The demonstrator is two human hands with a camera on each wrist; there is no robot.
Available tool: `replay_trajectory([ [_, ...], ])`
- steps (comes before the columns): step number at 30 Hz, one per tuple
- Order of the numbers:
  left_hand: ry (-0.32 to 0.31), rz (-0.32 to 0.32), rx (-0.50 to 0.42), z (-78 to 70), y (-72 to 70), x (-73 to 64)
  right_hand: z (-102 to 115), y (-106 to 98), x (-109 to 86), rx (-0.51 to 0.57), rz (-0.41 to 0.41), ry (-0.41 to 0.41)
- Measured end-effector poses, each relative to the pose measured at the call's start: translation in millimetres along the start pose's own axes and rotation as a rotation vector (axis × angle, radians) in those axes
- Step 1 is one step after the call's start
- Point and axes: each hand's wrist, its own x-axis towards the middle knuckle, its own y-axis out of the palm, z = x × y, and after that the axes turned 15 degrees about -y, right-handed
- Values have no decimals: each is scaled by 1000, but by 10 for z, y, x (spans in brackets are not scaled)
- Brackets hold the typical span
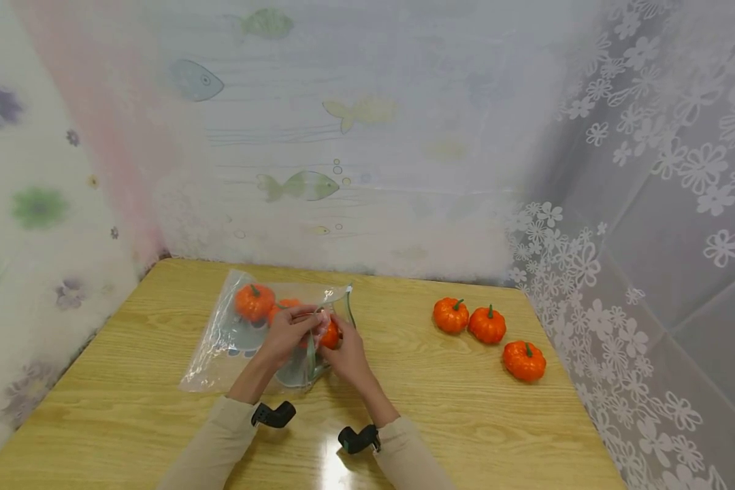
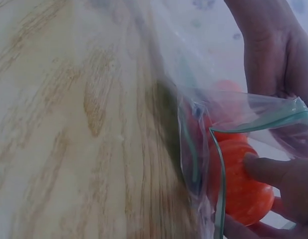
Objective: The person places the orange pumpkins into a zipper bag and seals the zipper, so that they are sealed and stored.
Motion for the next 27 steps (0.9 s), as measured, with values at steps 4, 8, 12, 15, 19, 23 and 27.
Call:
replay_trajectory([
  [4,-5,-18,0,-18,12,-7,-119,23,23,-28,5,-27],
  [8,-1,-23,13,-39,15,-17,-126,30,32,-39,4,-27],
  [12,9,-22,22,-45,3,-10,-116,27,31,-51,15,-16],
  [15,9,-13,13,-37,-15,1,-110,25,29,-52,27,-12],
  [19,6,15,-10,-26,-35,9,-106,18,28,-51,33,9],
  [23,-1,25,-28,-30,-42,9,-100,11,19,-62,28,29],
  [27,-11,7,-30,-37,-50,13,-95,6,3,-83,22,42],
])
